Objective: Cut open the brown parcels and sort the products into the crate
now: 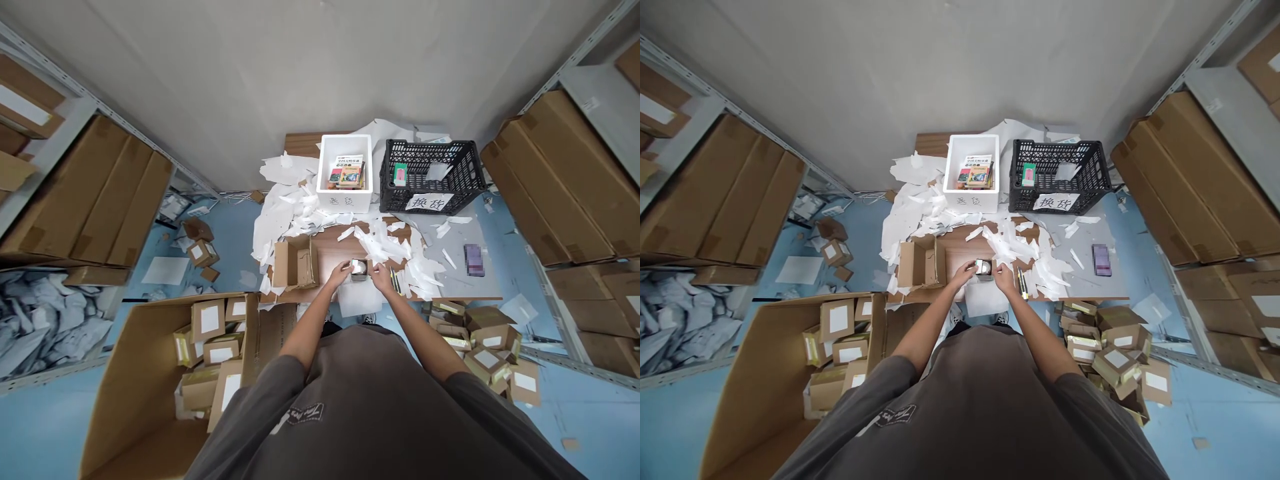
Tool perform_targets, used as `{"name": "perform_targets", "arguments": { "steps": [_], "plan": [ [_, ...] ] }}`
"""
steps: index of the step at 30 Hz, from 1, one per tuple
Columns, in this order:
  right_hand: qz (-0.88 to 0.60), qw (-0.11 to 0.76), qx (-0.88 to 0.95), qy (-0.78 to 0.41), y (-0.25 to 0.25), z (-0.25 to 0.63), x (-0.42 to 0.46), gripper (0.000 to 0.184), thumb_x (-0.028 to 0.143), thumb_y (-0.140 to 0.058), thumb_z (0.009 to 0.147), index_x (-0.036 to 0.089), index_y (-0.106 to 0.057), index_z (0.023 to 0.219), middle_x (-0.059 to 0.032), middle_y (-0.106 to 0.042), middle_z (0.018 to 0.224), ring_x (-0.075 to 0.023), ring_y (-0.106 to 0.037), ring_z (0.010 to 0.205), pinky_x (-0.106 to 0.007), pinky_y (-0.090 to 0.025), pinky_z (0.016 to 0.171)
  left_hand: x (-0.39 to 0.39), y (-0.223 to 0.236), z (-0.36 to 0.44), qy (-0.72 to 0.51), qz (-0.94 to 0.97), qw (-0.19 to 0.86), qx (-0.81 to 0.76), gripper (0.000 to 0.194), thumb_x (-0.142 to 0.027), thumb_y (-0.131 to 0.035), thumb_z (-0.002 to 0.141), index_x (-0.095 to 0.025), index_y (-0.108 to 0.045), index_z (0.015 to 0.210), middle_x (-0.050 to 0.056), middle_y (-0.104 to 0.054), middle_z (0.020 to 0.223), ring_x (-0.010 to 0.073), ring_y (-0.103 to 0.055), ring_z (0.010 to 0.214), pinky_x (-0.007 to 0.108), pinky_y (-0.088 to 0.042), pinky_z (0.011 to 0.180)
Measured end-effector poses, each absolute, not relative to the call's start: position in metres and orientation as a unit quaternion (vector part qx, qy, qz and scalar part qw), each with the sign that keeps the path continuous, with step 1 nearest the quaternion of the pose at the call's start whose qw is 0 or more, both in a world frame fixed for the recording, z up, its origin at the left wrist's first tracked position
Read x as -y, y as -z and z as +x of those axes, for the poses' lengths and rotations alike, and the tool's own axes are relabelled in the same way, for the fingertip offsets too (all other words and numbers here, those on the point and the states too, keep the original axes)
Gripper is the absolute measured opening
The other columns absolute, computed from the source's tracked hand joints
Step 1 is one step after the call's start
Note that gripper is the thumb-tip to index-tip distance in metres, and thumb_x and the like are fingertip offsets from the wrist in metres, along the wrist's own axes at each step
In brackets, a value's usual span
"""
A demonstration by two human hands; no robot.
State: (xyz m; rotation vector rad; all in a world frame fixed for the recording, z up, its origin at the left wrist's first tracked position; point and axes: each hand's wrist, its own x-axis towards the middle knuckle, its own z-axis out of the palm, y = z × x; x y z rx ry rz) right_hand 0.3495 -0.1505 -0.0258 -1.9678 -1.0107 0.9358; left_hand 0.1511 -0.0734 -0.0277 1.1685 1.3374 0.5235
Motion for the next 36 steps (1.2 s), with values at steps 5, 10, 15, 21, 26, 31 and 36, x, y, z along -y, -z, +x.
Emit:
{"name": "perform_targets", "arguments": {
  "steps": [5, 10, 15, 21, 26, 31, 36],
  "plan": [
    [-0.7, 0.421, 0.365, -0.448, 0.03, 0.35, 0.16, 0.033, 0.057, -0.063, 0.082, 0.029, -0.061, 0.099, -0.0044, -0.074, 0.108, -0.0269, -0.07, 0.097, -0.044, -0.06, 0.088, 0.075, 0.039, 0.16, -0.237, 0.501, 0.678, -0.483, 0.065, -0.032, -0.085, 0.084, -0.019, -0.065, 0.145, 0.016, -0.065, 0.15, 0.031, -0.063, 0.135, 0.048, -0.051, 0.116],
    [-0.649, 0.405, 0.443, -0.468, 0.024, 0.346, 0.165, 0.046, 0.055, -0.076, 0.076, 0.029, -0.069, 0.113, -0.0087, -0.072, 0.132, -0.0327, -0.065, 0.128, -0.052, -0.053, 0.111, 0.071, 0.045, 0.158, -0.255, 0.496, 0.684, -0.47, 0.069, -0.032, -0.087, 0.079, -0.022, -0.064, 0.143, 0.015, -0.06, 0.155, 0.0335, -0.057, 0.141, 0.051, -0.047, 0.119],
    [-0.666, 0.485, 0.371, -0.43, 0.013, 0.347, 0.163, 0.058, 0.057, -0.078, 0.076, 0.028, -0.063, 0.124, -0.0142, -0.065, 0.144, -0.0349, -0.062, 0.135, -0.051, -0.06, 0.101, 0.061, 0.046, 0.149, -0.243, 0.502, 0.704, -0.44, 0.068, -0.02, -0.092, 0.066, -0.022, -0.067, 0.129, 0.014, -0.063, 0.15, 0.0347, -0.052, 0.147, 0.053, -0.04, 0.124],
    [-0.642, 0.523, 0.345, -0.441, 0.002, 0.349, 0.156, 0.081, 0.057, -0.081, 0.078, 0.03, -0.053, 0.15, -0.0162, -0.064, 0.149, -0.0341, -0.063, 0.136, -0.055, -0.056, 0.109, 0.058, 0.049, 0.142, -0.238, 0.486, 0.73, -0.417, 0.069, -0.015, -0.092, 0.061, -0.022, -0.066, 0.125, 0.014, -0.061, 0.15, 0.0327, -0.052, 0.146, 0.052, -0.04, 0.124],
    [-0.63, 0.52, 0.32, -0.48, 0.002, 0.344, 0.154, 0.071, 0.068, -0.071, 0.084, 0.029, -0.062, 0.143, -0.0142, -0.064, 0.152, -0.0349, -0.06, 0.141, -0.055, -0.053, 0.115, 0.058, 0.046, 0.145, -0.23, 0.495, 0.736, -0.401, 0.068, -0.016, -0.089, 0.064, -0.024, -0.066, 0.127, 0.011, -0.064, 0.146, 0.0295, -0.056, 0.142, 0.048, -0.043, 0.121],
    [-0.639, 0.508, 0.305, -0.489, 0.006, 0.339, 0.157, 0.07, 0.074, -0.059, 0.092, 0.03, -0.056, 0.146, -0.0148, -0.066, 0.15, -0.0324, -0.06, 0.142, -0.054, -0.055, 0.113, 0.061, 0.038, 0.147, -0.228, 0.512, 0.729, -0.394, 0.051, -0.017, -0.083, 0.07, -0.021, -0.068, 0.119, 0.013, -0.064, 0.146, 0.0288, -0.061, 0.135, 0.041, -0.05, 0.112],
    [-0.638, 0.479, 0.383, -0.466, 0.009, 0.338, 0.16, 0.065, 0.066, -0.075, 0.083, 0.029, -0.065, 0.135, -0.0136, -0.06, 0.154, -0.0335, -0.055, 0.146, -0.053, -0.053, 0.115, 0.06, 0.032, 0.144, -0.222, 0.51, 0.733, -0.393, 0.052, -0.013, -0.078, 0.07, -0.021, -0.072, 0.122, 0.012, -0.064, 0.15, 0.0282, -0.062, 0.136, 0.04, -0.048, 0.114]
  ]
}}
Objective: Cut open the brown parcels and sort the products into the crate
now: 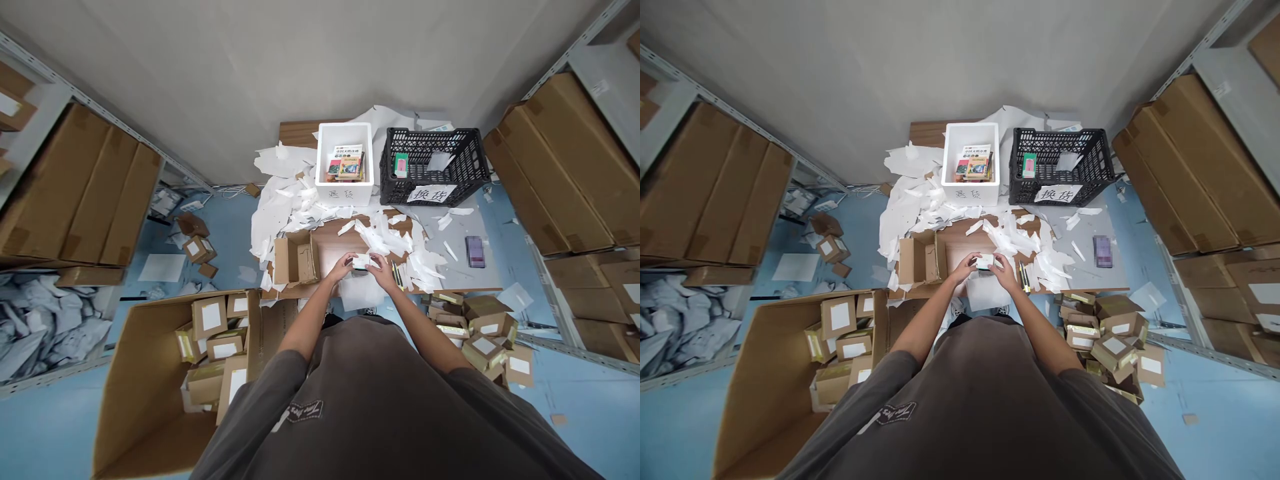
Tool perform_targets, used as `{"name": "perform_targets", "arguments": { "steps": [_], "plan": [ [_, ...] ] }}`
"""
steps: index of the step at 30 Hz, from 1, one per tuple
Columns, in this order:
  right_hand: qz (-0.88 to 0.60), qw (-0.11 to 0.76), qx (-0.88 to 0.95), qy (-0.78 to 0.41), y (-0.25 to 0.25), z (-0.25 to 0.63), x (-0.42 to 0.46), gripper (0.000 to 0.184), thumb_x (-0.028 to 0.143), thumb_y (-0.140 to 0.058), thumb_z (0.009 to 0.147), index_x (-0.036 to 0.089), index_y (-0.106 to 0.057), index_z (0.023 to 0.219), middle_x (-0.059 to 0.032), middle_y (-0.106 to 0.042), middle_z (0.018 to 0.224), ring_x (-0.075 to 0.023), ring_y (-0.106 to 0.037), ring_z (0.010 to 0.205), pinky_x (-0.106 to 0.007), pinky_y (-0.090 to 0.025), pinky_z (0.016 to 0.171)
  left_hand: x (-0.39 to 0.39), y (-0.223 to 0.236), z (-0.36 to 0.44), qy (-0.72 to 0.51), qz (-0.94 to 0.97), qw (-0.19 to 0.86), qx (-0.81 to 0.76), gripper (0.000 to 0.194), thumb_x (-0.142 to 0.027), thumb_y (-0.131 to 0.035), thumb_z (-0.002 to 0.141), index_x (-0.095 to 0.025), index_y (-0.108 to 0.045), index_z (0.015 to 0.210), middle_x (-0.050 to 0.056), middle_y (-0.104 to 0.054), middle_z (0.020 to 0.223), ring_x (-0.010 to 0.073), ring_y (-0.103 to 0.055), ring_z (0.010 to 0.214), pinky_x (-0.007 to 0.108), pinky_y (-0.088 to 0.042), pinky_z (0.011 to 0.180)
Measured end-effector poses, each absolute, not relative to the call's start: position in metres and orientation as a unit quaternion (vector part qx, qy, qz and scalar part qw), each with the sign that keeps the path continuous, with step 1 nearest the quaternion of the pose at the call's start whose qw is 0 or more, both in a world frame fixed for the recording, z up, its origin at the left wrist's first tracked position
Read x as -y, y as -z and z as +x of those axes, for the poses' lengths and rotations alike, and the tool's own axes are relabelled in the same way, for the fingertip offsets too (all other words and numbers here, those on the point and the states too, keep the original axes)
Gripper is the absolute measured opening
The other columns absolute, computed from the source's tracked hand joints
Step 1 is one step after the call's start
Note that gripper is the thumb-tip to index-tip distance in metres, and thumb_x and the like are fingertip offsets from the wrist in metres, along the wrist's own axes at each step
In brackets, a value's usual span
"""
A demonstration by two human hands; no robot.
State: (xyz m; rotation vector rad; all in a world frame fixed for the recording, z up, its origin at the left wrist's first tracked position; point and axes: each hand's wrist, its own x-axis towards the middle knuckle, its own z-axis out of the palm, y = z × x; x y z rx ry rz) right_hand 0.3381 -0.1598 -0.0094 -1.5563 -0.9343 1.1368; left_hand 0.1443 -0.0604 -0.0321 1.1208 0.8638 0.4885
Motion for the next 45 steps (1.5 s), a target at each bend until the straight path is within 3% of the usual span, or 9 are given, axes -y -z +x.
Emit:
{"name": "perform_targets", "arguments": {
  "steps": [7, 14, 18, 22, 24, 31, 35, 39, 45],
  "plan": [
    [-0.642, 0.403, 0.509, -0.408, 0.002, 0.344, 0.162, 0.033, 0.047, -0.07, 0.09, 0.028, -0.076, 0.116, -0.0115, -0.056, 0.159, -0.0336, -0.049, 0.152, -0.053, -0.041, 0.126, 0.061, 0.031, 0.133, -0.206, 0.528, 0.731, -0.38, 0.058, -0.018, -0.087, 0.069, -0.022, -0.074, 0.125, 0.015, -0.046, 0.169, 0.0347, -0.049, 0.153, 0.049, -0.038, 0.126],
    [-0.646, 0.379, 0.531, -0.397, 0.007, 0.351, 0.169, 0.023, 0.034, -0.07, 0.089, 0.028, -0.08, 0.109, -0.0093, -0.053, 0.165, -0.0344, -0.043, 0.158, -0.056, -0.031, 0.133, 0.066, 0.024, 0.127, -0.19, 0.631, 0.648, -0.381, 0.046, -0.023, -0.086, 0.077, -0.022, -0.077, 0.122, 0.016, -0.047, 0.168, 0.0365, -0.036, 0.162, 0.049, -0.046, 0.122],
    [-0.639, 0.386, 0.509, -0.429, 0.018, 0.354, 0.171, 0.036, 0.033, -0.074, 0.083, 0.028, -0.078, 0.119, -0.0103, -0.049, 0.168, -0.0346, -0.039, 0.161, -0.056, -0.032, 0.131, 0.074, 0.028, 0.131, -0.204, 0.65, 0.627, -0.379, 0.054, -0.022, -0.082, 0.079, -0.024, -0.073, 0.132, 0.015, -0.047, 0.167, 0.0351, -0.041, 0.159, 0.049, -0.049, 0.12],
    [-0.633, 0.431, 0.425, -0.482, 0.035, 0.354, 0.165, 0.071, 0.035, -0.077, 0.076, 0.032, -0.062, 0.145, -0.0117, -0.044, 0.171, -0.0353, -0.043, 0.157, -0.059, -0.043, 0.122, 0.078, 0.045, 0.142, -0.251, 0.589, 0.637, -0.43, 0.101, -0.02, -0.085, 0.074, -0.028, -0.043, 0.166, 0.018, -0.033, 0.175, 0.0307, -0.057, 0.142, 0.048, -0.05, 0.118],
    [-0.64, 0.435, 0.385, -0.503, 0.046, 0.355, 0.161, 0.085, 0.036, -0.08, 0.073, 0.035, -0.053, 0.154, -0.0121, -0.042, 0.172, -0.0367, -0.045, 0.156, -0.061, -0.044, 0.12, 0.076, 0.057, 0.147, -0.242, 0.553, 0.646, -0.466, 0.115, -0.019, -0.087, 0.071, -0.03, -0.032, 0.171, 0.02, -0.033, 0.175, 0.03, -0.059, 0.137, 0.049, -0.05, 0.116],
    [-0.653, 0.406, 0.324, -0.551, 0.091, 0.366, 0.143, 0.096, 0.045, -0.085, 0.071, 0.036, -0.047, 0.158, -0.014, -0.045, 0.17, -0.0387, -0.047, 0.153, -0.065, -0.043, 0.119, 0.06, 0.105, 0.156, -0.205, 0.493, 0.706, -0.466, 0.11, -0.021, -0.092, 0.067, -0.03, -0.039, 0.162, 0.019, -0.045, 0.165, 0.0302, -0.061, 0.136, 0.046, -0.052, 0.112],
    [-0.626, 0.426, 0.304, -0.579, 0.116, 0.364, 0.133, 0.11, 0.042, -0.09, 0.065, 0.036, -0.04, 0.164, -0.014, -0.045, 0.169, -0.038, -0.047, 0.154, -0.061, -0.048, 0.117, 0.056, 0.133, 0.16, -0.213, 0.484, 0.733, -0.427, 0.113, -0.021, -0.091, 0.066, -0.027, -0.035, 0.164, 0.019, -0.045, 0.166, 0.0315, -0.056, 0.143, 0.043, -0.05, 0.116],
    [-0.608, 0.454, 0.296, -0.58, 0.125, 0.358, 0.125, 0.115, 0.041, -0.089, 0.069, 0.036, -0.034, 0.17, -0.012, -0.049, 0.167, -0.0368, -0.048, 0.153, -0.056, -0.053, 0.114, 0.052, 0.154, 0.163, -0.234, 0.478, 0.75, -0.393, 0.118, -0.024, -0.09, 0.068, -0.025, -0.029, 0.169, 0.019, -0.044, 0.168, 0.0319, -0.056, 0.143, 0.042, -0.053, 0.113],
    [-0.634, 0.446, 0.321, -0.545, 0.111, 0.357, 0.117, 0.109, 0.044, -0.087, 0.073, 0.034, -0.038, 0.17, -0.0094, -0.06, 0.159, -0.0352, -0.051, 0.151, -0.06, -0.039, 0.126, 0.043, 0.153, 0.169, -0.23, 0.481, 0.755, -0.382, 0.122, -0.026, -0.092, 0.07, -0.025, -0.027, 0.172, 0.017, -0.048, 0.167, 0.0327, -0.055, 0.145, 0.044, -0.053, 0.115]
  ]
}}
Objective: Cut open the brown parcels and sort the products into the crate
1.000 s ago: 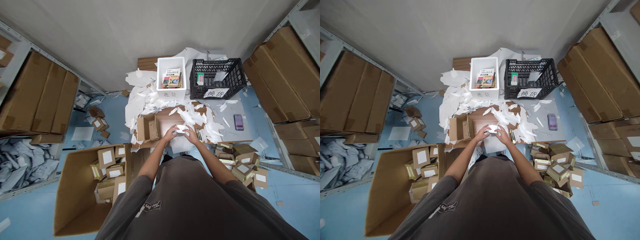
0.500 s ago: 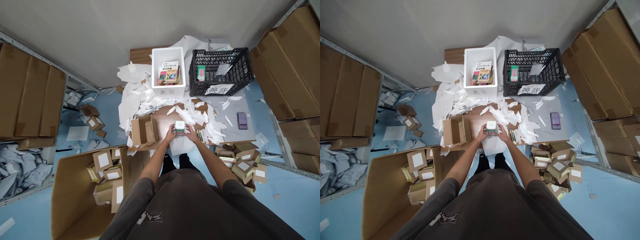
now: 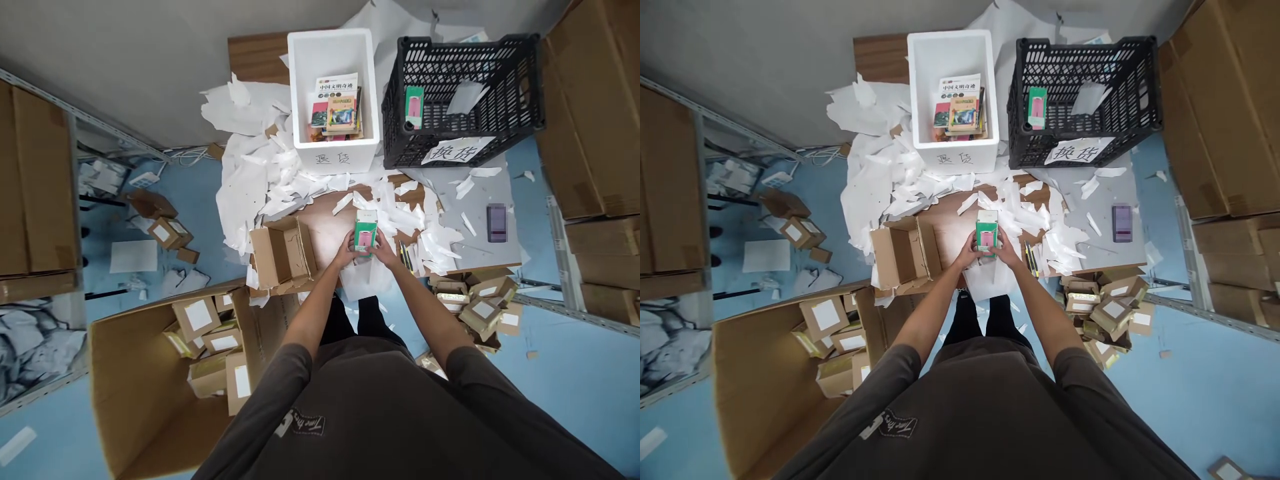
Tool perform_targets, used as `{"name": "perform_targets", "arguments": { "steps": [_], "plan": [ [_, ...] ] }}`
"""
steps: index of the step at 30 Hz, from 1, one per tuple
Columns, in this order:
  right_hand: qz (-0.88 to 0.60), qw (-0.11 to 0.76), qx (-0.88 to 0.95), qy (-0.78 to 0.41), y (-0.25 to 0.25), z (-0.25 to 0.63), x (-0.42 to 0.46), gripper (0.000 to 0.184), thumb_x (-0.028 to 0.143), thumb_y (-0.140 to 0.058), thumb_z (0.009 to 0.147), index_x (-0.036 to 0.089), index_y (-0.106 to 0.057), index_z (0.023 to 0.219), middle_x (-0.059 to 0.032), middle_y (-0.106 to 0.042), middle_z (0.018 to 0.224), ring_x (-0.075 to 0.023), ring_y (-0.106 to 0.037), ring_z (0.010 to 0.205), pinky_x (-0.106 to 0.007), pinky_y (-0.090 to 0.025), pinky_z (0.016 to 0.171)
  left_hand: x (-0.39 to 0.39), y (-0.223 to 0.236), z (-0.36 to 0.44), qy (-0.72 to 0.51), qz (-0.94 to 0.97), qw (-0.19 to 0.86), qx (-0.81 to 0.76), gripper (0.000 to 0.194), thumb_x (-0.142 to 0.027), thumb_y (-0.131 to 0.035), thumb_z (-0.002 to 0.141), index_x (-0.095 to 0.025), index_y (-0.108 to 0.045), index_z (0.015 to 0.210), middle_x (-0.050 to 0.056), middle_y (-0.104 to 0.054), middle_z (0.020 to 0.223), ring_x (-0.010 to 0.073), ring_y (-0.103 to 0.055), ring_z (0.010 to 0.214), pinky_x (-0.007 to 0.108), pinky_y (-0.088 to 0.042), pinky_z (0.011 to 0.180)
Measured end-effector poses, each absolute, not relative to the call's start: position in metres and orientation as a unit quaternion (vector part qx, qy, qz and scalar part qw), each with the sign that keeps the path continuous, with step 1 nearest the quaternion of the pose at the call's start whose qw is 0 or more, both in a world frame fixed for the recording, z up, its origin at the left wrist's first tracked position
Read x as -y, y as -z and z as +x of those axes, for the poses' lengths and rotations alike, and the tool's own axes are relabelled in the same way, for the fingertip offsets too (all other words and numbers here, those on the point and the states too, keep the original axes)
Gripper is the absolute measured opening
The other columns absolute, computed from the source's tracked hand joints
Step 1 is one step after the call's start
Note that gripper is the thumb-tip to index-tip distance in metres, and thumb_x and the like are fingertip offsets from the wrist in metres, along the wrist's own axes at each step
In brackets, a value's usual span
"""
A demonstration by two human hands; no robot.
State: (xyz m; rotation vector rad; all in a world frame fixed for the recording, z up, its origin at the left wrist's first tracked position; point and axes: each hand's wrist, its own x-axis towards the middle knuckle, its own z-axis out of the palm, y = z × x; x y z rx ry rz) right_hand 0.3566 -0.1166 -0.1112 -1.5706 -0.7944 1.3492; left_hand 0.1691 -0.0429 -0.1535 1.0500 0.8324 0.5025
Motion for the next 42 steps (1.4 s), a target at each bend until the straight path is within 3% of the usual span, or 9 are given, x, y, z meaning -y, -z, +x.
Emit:
{"name": "perform_targets", "arguments": {
  "steps": [6, 9, 14, 25, 32, 37, 42],
  "plan": [
    [-0.662, 0.422, 0.342, -0.517, 0.08, 0.357, 0.109, 0.108, 0.05, -0.09, 0.069, 0.035, -0.045, 0.166, -0.0079, -0.057, 0.162, -0.0333, -0.049, 0.152, -0.058, -0.033, 0.13, 0.038, 0.125, 0.166, -0.235, 0.456, 0.764, -0.392, 0.127, -0.023, -0.095, 0.063, -0.026, -0.03, 0.172, 0.018, -0.051, 0.164, 0.0335, -0.061, 0.137, 0.047, -0.056, 0.11],
    [-0.648, 0.441, 0.349, -0.514, 0.055, 0.353, 0.104, 0.108, 0.047, -0.09, 0.068, 0.034, -0.046, 0.166, -0.009, -0.056, 0.161, -0.0334, -0.051, 0.15, -0.054, -0.04, 0.126, 0.038, 0.1, 0.163, -0.256, 0.444, 0.765, -0.389, 0.126, -0.019, -0.093, 0.063, -0.027, -0.029, 0.172, 0.017, -0.052, 0.164, 0.0332, -0.063, 0.136, 0.047, -0.055, 0.112],
    [-0.613, 0.477, 0.356, -0.52, 0.005, 0.337, 0.094, 0.107, 0.039, -0.087, 0.07, 0.029, -0.043, 0.168, -0.0121, -0.066, 0.142, -0.0324, -0.062, 0.132, -0.051, -0.055, 0.111, 0.03, 0.046, 0.152, -0.279, 0.446, 0.758, -0.386, 0.128, -0.016, -0.094, 0.065, -0.028, -0.026, 0.173, 0.019, -0.051, 0.166, 0.0339, -0.062, 0.139, 0.048, -0.053, 0.115],
    [-0.561, 0.592, 0.375, -0.441, -0.071, 0.328, 0.03, 0.102, 0.039, -0.089, 0.071, 0.029, -0.046, 0.163, -0.0119, -0.071, 0.135, -0.03, -0.068, 0.125, -0.048, -0.057, 0.109, -0.04, -0.045, 0.146, -0.358, 0.539, 0.692, -0.32, 0.106, -0.033, -0.094, 0.069, -0.027, -0.045, 0.163, 0.017, -0.059, 0.157, 0.0316, -0.062, 0.137, 0.045, -0.053, 0.111],
    [-0.544, 0.664, 0.322, -0.4, -0.093, 0.424, -0.029, 0.094, 0.043, -0.088, 0.072, 0.03, -0.049, 0.157, -0.01, -0.077, 0.123, -0.0292, -0.076, 0.109, -0.047, -0.063, 0.097, -0.102, -0.081, 0.261, -0.36, 0.55, 0.693, -0.296, 0.095, -0.031, -0.09, 0.074, -0.028, -0.052, 0.161, 0.014, -0.067, 0.147, 0.0259, -0.069, 0.119, 0.038, -0.06, 0.097],
    [-0.56, 0.686, 0.293, -0.36, -0.097, 0.539, -0.064, 0.092, 0.045, -0.088, 0.07, 0.027, -0.051, 0.152, -0.0112, -0.08, 0.12, -0.0311, -0.077, 0.111, -0.049, -0.062, 0.099, -0.132, -0.09, 0.385, -0.386, 0.528, 0.696, -0.296, 0.091, -0.031, -0.092, 0.074, -0.026, -0.055, 0.157, 0.013, -0.072, 0.14, 0.0248, -0.072, 0.116, 0.038, -0.059, 0.1],
    [-0.561, 0.698, 0.251, -0.367, -0.085, 0.636, -0.098, 0.093, 0.049, -0.092, 0.065, 0.026, -0.054, 0.147, -0.0103, -0.083, 0.111, -0.0326, -0.08, 0.101, -0.048, -0.065, 0.091, -0.163, -0.082, 0.489, -0.378, 0.498, 0.725, -0.291, 0.089, -0.034, -0.095, 0.071, -0.023, -0.059, 0.151, 0.015, -0.074, 0.135, 0.0262, -0.074, 0.113, 0.039, -0.06, 0.099]
  ]
}}
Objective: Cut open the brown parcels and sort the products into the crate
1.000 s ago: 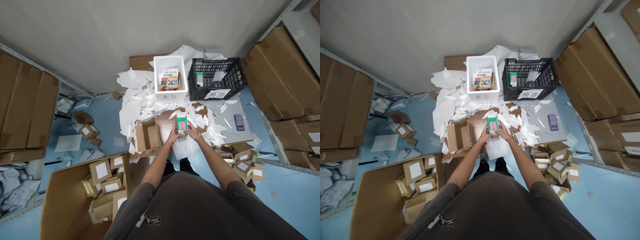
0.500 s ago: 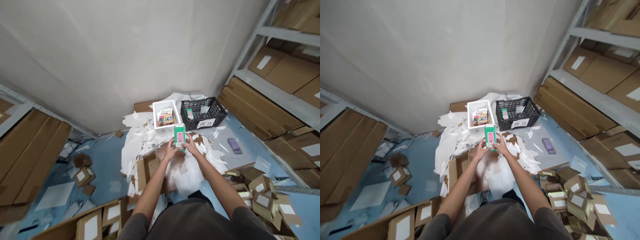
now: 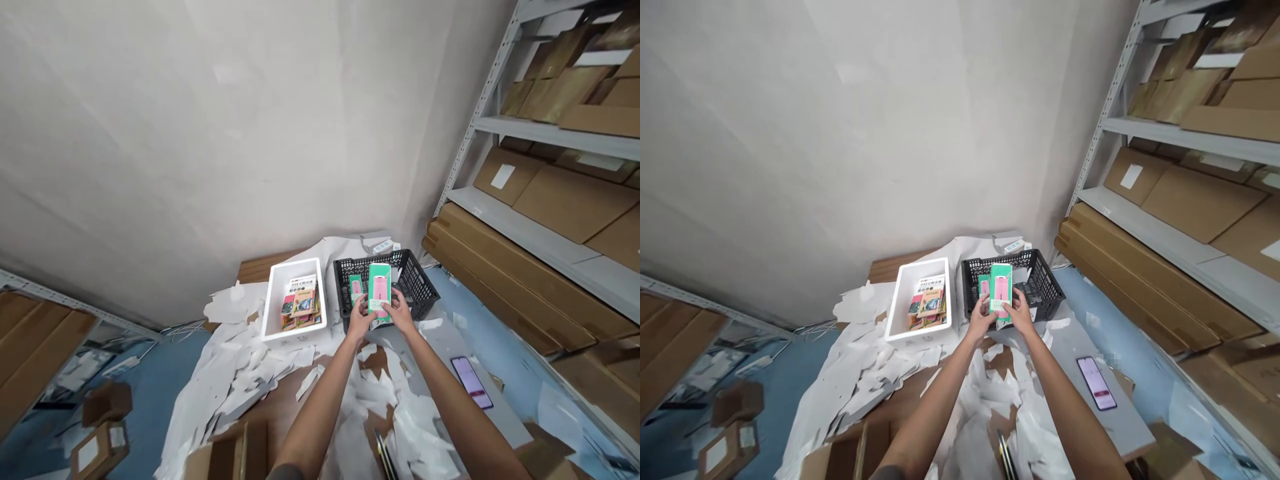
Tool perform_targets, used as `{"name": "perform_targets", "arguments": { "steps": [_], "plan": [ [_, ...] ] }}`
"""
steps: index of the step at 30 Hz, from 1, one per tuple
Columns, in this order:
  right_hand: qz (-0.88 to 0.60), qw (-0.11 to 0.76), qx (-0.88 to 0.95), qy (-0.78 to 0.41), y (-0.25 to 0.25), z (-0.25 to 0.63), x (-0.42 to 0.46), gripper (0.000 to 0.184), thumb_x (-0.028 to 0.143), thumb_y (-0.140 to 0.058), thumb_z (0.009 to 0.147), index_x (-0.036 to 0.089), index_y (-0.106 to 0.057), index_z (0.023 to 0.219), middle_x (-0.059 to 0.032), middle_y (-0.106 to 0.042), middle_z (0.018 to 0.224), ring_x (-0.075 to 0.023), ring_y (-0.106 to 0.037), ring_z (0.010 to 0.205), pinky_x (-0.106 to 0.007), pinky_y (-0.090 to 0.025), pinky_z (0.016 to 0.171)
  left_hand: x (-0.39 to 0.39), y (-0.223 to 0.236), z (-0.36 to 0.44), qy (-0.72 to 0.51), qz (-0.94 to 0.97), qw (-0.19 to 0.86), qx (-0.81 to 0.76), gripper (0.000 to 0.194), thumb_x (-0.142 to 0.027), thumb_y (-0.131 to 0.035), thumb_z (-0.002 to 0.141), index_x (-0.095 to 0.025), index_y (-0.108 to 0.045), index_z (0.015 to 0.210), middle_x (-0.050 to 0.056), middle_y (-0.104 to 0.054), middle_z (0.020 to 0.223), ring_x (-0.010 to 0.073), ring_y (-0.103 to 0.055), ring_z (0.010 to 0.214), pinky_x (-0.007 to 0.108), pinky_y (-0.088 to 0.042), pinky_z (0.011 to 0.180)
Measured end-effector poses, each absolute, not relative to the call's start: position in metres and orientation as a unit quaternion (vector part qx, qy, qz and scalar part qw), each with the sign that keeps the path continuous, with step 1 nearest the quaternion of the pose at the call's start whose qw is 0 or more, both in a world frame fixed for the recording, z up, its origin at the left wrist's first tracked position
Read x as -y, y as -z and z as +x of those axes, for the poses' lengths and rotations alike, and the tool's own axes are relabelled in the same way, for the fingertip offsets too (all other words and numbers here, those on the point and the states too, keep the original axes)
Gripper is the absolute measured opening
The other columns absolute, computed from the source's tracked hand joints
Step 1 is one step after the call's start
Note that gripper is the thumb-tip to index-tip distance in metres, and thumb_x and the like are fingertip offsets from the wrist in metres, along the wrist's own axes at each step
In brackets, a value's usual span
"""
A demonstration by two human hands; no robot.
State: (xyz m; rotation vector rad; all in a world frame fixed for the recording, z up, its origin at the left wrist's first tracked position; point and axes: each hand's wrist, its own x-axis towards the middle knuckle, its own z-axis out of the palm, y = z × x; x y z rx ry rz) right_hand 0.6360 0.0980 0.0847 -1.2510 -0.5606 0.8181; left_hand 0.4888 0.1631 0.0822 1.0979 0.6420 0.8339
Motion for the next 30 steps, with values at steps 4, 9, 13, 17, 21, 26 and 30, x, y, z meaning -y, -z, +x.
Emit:
{"name": "perform_targets", "arguments": {
  "steps": [4, 9, 13, 17, 21, 26, 30],
  "plan": [
    [-0.561, 0.692, 0.245, -0.383, -0.064, 0.675, -0.136, 0.093, 0.056, -0.091, 0.067, 0.024, -0.056, 0.147, -0.0104, -0.083, 0.108, -0.0343, -0.081, 0.101, -0.05, -0.066, 0.09, -0.195, -0.071, 0.528, -0.358, 0.492, 0.724, -0.326, 0.089, -0.038, -0.094, 0.073, -0.024, -0.057, 0.154, 0.015, -0.074, 0.135, 0.0256, -0.075, 0.111, 0.04, -0.059, 0.099],
    [-0.667, 0.616, 0.248, -0.337, -0.033, 0.702, -0.171, 0.094, 0.071, -0.083, 0.068, 0.024, -0.061, 0.147, -0.0186, -0.07, 0.146, -0.0392, -0.061, 0.144, -0.057, -0.052, 0.116, -0.234, -0.062, 0.529, -0.322, 0.567, 0.624, -0.432, 0.073, -0.032, -0.095, 0.071, -0.022, -0.071, 0.14, 0.015, -0.068, 0.147, 0.0321, -0.064, 0.137, 0.045, -0.048, 0.118],
    [-0.695, 0.596, 0.261, -0.307, -0.012, 0.706, -0.169, 0.091, 0.073, -0.078, 0.071, 0.023, -0.061, 0.144, -0.0206, -0.067, 0.149, -0.0396, -0.056, 0.149, -0.058, -0.047, 0.12, -0.247, -0.057, 0.514, -0.322, 0.611, 0.579, -0.432, 0.062, -0.029, -0.089, 0.077, -0.023, -0.071, 0.136, 0.012, -0.068, 0.148, 0.0304, -0.06, 0.142, 0.044, -0.043, 0.123],
    [-0.667, 0.632, 0.282, -0.277, -0.013, 0.687, -0.152, 0.068, 0.067, -0.075, 0.079, 0.023, -0.064, 0.13, -0.0187, -0.074, 0.134, -0.0359, -0.069, 0.13, -0.054, -0.056, 0.11, -0.245, -0.052, 0.505, -0.316, 0.626, 0.567, -0.432, 0.045, -0.027, -0.081, 0.081, -0.023, -0.074, 0.125, 0.008, -0.074, 0.134, 0.0259, -0.067, 0.126, 0.042, -0.049, 0.115],
    [-0.664, 0.633, 0.313, -0.247, -0.035, 0.661, -0.13, 0.056, 0.059, -0.074, 0.084, 0.024, -0.065, 0.127, -0.0158, -0.075, 0.13, -0.0327, -0.072, 0.122, -0.05, -0.06, 0.102, -0.23, -0.057, 0.498, -0.333, 0.617, 0.582, -0.413, 0.042, -0.024, -0.078, 0.079, -0.023, -0.073, 0.121, 0.008, -0.075, 0.131, 0.0249, -0.068, 0.119, 0.041, -0.052, 0.11],
    [-0.656, 0.637, 0.328, -0.235, -0.064, 0.617, -0.109, 0.054, 0.052, -0.078, 0.081, 0.028, -0.067, 0.128, -0.013, -0.075, 0.124, -0.0326, -0.072, 0.118, -0.05, -0.062, 0.096, -0.205, -0.076, 0.462, -0.348, 0.593, 0.616, -0.385, 0.044, -0.023, -0.084, 0.076, -0.025, -0.076, 0.119, 0.01, -0.074, 0.132, 0.0277, -0.067, 0.125, 0.043, -0.052, 0.111],
    [-0.665, 0.614, 0.359, -0.228, -0.08, 0.556, -0.094, 0.053, 0.052, -0.074, 0.083, 0.028, -0.067, 0.13, -0.0138, -0.075, 0.128, -0.0338, -0.07, 0.12, -0.054, -0.058, 0.104, -0.188, -0.091, 0.402, -0.357, 0.602, 0.62, -0.356, 0.046, -0.023, -0.084, 0.077, -0.025, -0.075, 0.122, 0.012, -0.073, 0.136, 0.0288, -0.067, 0.127, 0.045, -0.055, 0.108]
  ]
}}
